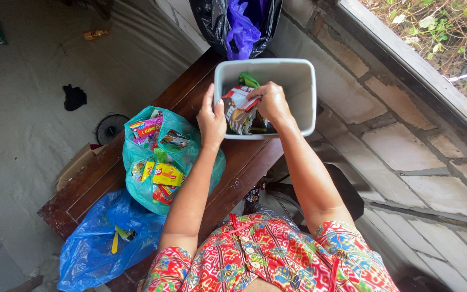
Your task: The person transfers snack packets from a white plastic bin into a green plastic bag on a wooden table. The person handles the packets by hand, placing them into the bag, then ties the bag and carries it to a cardboard box on the floor.
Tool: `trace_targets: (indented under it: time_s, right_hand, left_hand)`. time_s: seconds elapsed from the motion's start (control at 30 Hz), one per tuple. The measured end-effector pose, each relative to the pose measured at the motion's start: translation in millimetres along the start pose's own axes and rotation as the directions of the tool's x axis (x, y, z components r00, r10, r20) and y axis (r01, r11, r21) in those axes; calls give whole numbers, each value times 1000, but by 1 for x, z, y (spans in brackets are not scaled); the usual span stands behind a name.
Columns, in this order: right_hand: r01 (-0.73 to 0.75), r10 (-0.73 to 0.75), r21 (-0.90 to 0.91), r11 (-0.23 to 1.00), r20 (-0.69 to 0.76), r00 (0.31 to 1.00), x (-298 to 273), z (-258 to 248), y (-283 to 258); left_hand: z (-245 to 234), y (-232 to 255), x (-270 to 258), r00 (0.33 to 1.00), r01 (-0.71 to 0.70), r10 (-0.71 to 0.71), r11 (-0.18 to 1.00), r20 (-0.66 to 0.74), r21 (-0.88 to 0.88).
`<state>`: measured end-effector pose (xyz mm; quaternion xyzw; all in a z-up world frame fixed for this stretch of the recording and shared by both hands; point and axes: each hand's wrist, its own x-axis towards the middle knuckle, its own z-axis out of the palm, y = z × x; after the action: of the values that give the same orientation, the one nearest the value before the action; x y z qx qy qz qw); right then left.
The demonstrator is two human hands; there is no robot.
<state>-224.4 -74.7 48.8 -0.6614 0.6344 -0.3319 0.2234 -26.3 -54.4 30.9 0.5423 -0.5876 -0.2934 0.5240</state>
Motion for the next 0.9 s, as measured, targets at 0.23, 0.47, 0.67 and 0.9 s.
trace_targets:
  time_s: [0.23,0.47,0.67,0.9]
  right_hand:
    - [52,-15,154,987,-236,972,-10,-35,-16]
    - [119,16,298,947,-414,910,-18,-44,-10]
    - [222,-10,320,921,-550,835,-23,-52,-11]
    - [312,126,597,739,-578,806,-32,-50,-30]
  left_hand:
    - [-3,-30,20,996,84,-80,988,29,-129]
    - [-19,-15,16,990,139,-141,989,29,44]
    - [-55,4,8,995,86,-84,995,44,-45]
    - [-125,18,-15,992,-80,87,994,-90,80]
